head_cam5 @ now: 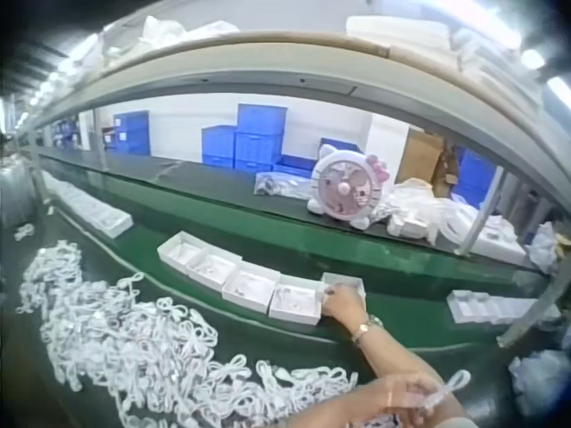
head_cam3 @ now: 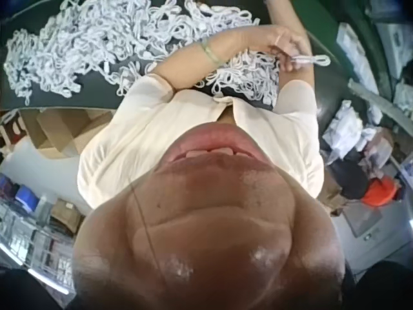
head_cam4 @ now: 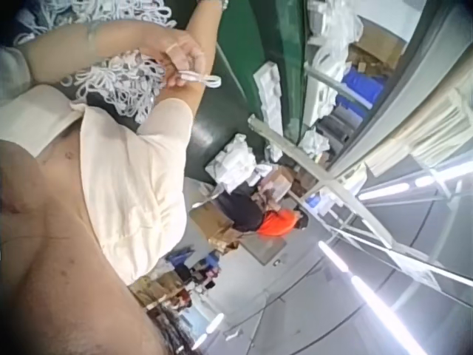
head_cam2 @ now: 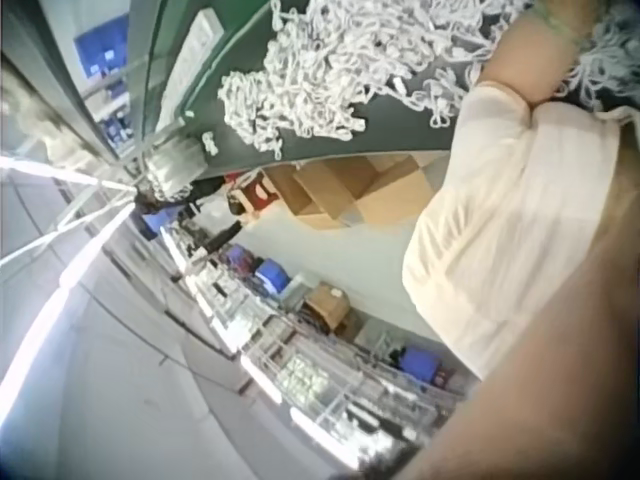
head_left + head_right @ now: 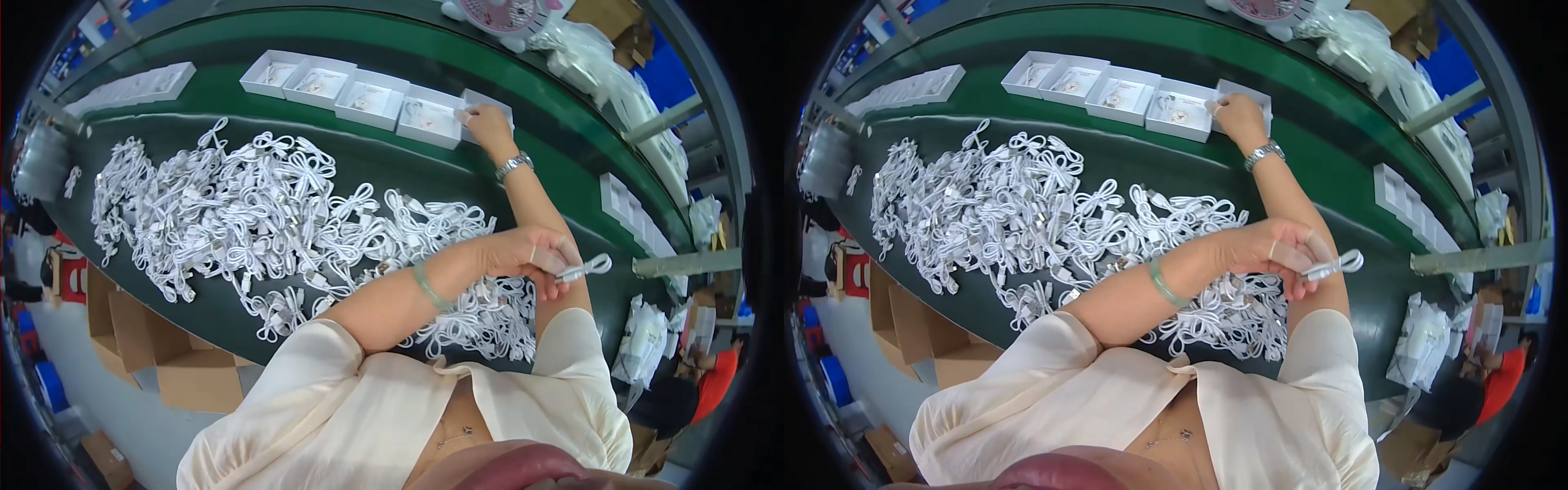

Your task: The person packages items on an assembly line by placing coiled USB cables and instruction cards into product boxes by hand.

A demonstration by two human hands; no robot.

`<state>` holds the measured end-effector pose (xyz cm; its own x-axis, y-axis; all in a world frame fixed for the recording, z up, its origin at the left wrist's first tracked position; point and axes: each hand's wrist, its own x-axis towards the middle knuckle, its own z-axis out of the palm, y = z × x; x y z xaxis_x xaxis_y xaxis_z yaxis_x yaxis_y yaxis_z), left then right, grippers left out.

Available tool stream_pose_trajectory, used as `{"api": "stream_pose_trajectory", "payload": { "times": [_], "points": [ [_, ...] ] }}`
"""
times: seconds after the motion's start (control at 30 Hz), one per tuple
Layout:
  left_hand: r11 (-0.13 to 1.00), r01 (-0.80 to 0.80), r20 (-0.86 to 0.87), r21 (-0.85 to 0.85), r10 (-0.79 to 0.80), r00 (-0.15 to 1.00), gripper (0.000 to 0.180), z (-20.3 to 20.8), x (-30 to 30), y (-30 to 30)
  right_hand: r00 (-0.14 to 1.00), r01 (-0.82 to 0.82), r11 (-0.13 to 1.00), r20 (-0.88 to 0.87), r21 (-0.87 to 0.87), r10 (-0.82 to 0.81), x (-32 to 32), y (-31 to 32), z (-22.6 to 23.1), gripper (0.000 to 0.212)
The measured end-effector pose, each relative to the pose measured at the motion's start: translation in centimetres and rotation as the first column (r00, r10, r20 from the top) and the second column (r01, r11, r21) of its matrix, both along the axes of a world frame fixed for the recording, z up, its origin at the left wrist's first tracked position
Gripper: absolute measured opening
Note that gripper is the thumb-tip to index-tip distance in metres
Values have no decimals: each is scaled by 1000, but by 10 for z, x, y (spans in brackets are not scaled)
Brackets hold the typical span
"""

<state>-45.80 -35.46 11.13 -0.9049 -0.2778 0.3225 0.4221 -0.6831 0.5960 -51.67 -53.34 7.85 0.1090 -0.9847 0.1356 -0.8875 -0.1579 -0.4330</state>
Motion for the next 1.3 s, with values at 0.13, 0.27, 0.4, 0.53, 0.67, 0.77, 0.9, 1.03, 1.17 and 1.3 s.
{"api": "stream_pose_trajectory", "payload": {
  "times": [0.13, 0.27, 0.4, 0.53, 0.67, 0.77, 0.9, 1.03, 1.17, 1.3],
  "points": [
    [997, 54, -118, 51, -47, 992, 19, 3, 9, -2, 985, -129, 992, 114, -6, 129, 38, -16, -2, 33],
    [990, 117, -117, -84, -127, 985, 16, -1, 7, -3, 928, -262, 956, 238, -129, 287, 51, -21, -6, 33],
    [979, 100, 3, -177, -101, 995, 23, -4, 12, -8, 915, -246, 960, 296, -133, 275, 44, 4, 23, 29],
    [972, 163, 160, -167, -137, 978, 29, 3, 1, -5, 911, -72, 956, 371, -284, 179, -49, 21, 34, 32],
    [992, 86, 242, -93, -61, 968, 32, 2, -10, -6, 968, 248, 919, 113, -306, -224, -183, 46, 30, 33],
    [999, -10, 275, -42, 22, 961, 33, 3, -15, -3, 885, 365, 797, -86, -482, -458, -290, 66, 15, 40],
    [995, -82, 326, -65, 99, 940, 32, 0, -11, -5, 650, 665, 651, -146, -367, -746, -373, 88, 13, 55],
    [993, -81, 358, -86, 107, 927, 32, -3, -11, -6, 511, 820, 537, -168, -197, -843, -404, 94, 14, 79],
    [988, -143, 401, -51, 151, 903, 32, -5, -7, -6, 467, 863, 501, -266, -73, -843, -387, 89, 11, 92],
    [977, -214, 368, -7, 201, 908, 32, -7, -16, -7, 527, 822, 568, -326, -40, -785, -402, 92, 5, 92]
  ]
}}
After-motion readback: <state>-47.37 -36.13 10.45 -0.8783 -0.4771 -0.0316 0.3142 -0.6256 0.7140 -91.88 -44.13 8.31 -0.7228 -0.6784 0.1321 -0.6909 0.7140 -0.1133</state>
